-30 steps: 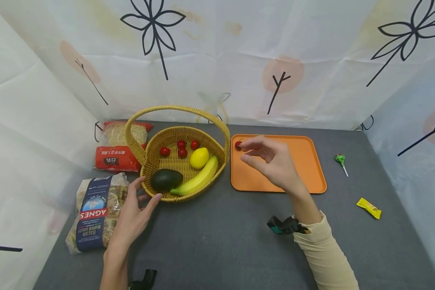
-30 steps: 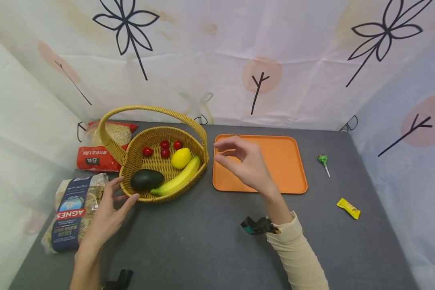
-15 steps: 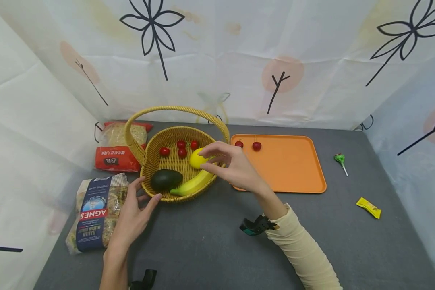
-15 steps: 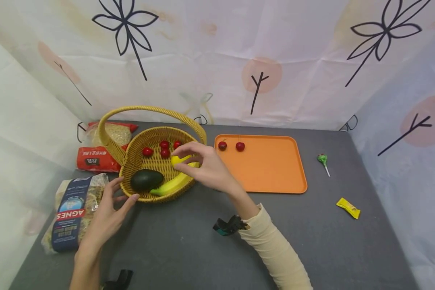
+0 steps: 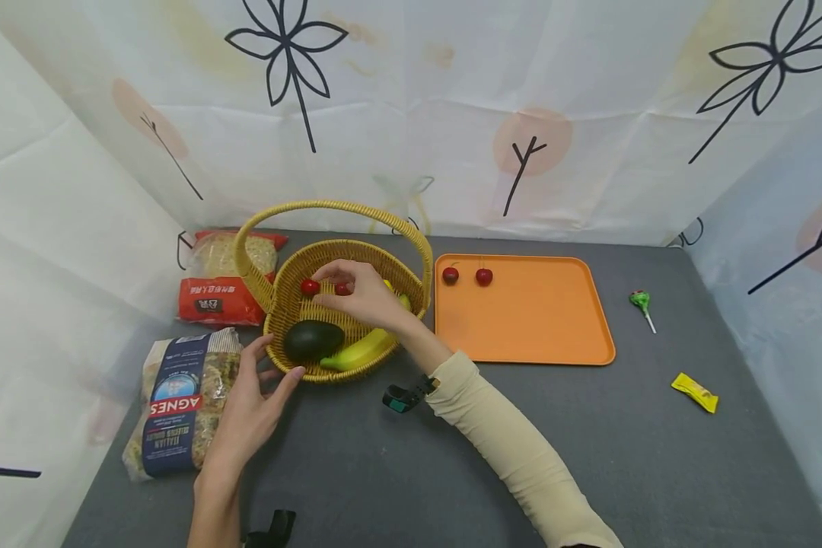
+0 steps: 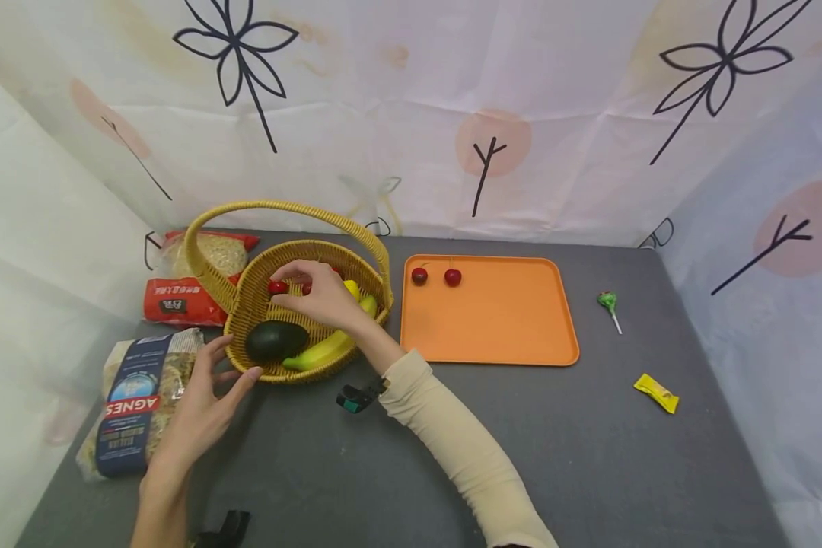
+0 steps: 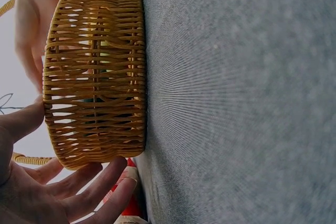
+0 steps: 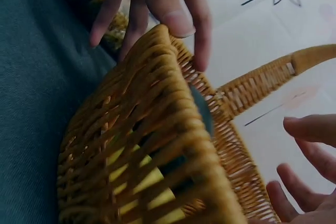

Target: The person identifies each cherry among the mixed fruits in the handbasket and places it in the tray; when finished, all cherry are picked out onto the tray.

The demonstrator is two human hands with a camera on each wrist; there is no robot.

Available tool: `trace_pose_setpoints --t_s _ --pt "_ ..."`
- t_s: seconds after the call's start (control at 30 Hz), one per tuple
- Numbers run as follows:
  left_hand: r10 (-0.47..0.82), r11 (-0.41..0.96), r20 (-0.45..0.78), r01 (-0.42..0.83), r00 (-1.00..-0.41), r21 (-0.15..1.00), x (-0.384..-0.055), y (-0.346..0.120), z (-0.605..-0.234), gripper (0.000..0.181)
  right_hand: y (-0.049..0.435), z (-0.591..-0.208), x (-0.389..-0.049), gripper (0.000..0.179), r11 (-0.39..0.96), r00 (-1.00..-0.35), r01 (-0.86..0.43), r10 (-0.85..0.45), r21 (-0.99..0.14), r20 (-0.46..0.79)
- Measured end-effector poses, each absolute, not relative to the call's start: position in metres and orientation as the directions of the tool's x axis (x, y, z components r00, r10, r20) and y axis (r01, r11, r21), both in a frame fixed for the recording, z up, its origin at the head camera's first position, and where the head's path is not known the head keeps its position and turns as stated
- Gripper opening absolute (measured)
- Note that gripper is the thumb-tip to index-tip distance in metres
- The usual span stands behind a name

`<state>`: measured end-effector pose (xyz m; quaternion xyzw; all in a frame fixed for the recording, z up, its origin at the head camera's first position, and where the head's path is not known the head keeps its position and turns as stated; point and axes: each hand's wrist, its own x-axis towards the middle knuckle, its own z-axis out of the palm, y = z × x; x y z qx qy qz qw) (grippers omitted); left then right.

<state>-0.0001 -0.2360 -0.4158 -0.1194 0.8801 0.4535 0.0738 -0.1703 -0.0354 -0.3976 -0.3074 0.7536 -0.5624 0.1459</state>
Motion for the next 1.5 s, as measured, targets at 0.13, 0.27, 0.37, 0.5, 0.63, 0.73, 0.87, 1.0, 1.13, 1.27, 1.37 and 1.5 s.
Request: trace_pose_setpoints --t_s 0.13,0.27,0.37,0.5,0.63,0.73,0.87,1.0,1.13,1.27,1.37,1.5 --pt "-0.140 0.562 -0.233 -0.271 -0.962 0.781 0.000 -0.236 -0.417 0.091 -0.052 -0.400 -0.175 0.034 0.216 -0.791 -0.222 -0.609 -0.951 0.046" --pt "-0.139 0.563 -0.232 -0.270 -0.963 0.781 0.001 -0.236 -0.417 0.091 -0.062 -0.402 -0.179 0.038 0.251 -0.792 -0.161 -0.609 -0.955 -0.026" --pt "-0.143 0.564 -0.227 -0.268 -0.963 0.781 0.001 -0.237 -0.418 0.091 -0.067 -0.403 -0.181 0.041 0.281 -0.785 -0.147 -0.616 -0.948 -0.061" --pt "-0.159 0.572 -0.214 -0.267 -0.964 0.776 0.000 -0.238 -0.421 0.090 -0.072 -0.407 -0.184 0.044 0.292 -0.775 -0.138 -0.627 -0.946 -0.080" --pt "-0.159 0.567 -0.221 -0.273 -0.962 0.777 -0.001 -0.238 -0.420 0.091 -0.073 -0.409 -0.187 0.043 0.326 -0.780 -0.164 -0.620 -0.931 -0.080" --pt "-0.146 0.555 -0.236 -0.277 -0.961 0.784 -0.001 -0.237 -0.418 0.092 -0.074 -0.411 -0.190 0.040 0.375 -0.796 -0.188 -0.599 -0.908 -0.082" --pt "-0.140 0.558 -0.224 -0.264 -0.964 0.787 0.000 -0.235 -0.416 0.090 -0.074 -0.412 -0.193 0.039 0.433 -0.800 -0.198 -0.590 -0.879 -0.111" --pt "-0.138 0.560 -0.208 -0.249 -0.968 0.790 0.001 -0.234 -0.417 0.088 -0.075 -0.412 -0.195 0.037 0.475 -0.791 -0.211 -0.597 -0.854 -0.136" --pt "-0.140 0.557 -0.209 -0.251 -0.968 0.791 0.001 -0.233 -0.416 0.087 -0.077 -0.412 -0.197 0.035 0.516 -0.788 -0.228 -0.596 -0.826 -0.155" --pt "-0.142 0.556 -0.215 -0.258 -0.966 0.790 0.000 -0.233 -0.416 0.088 -0.079 -0.410 -0.198 0.037 0.575 -0.770 -0.274 -0.612 -0.771 -0.183" --pt "-0.143 0.556 -0.216 -0.258 -0.966 0.790 0.000 -0.234 -0.417 0.088 -0.080 -0.408 -0.196 0.038 0.613 -0.759 -0.304 -0.618 -0.729 -0.203" --pt "-0.144 0.560 -0.213 -0.257 -0.967 0.788 0.001 -0.234 -0.416 0.088 -0.080 -0.409 -0.194 0.034 0.628 -0.760 -0.286 -0.609 -0.724 -0.229"
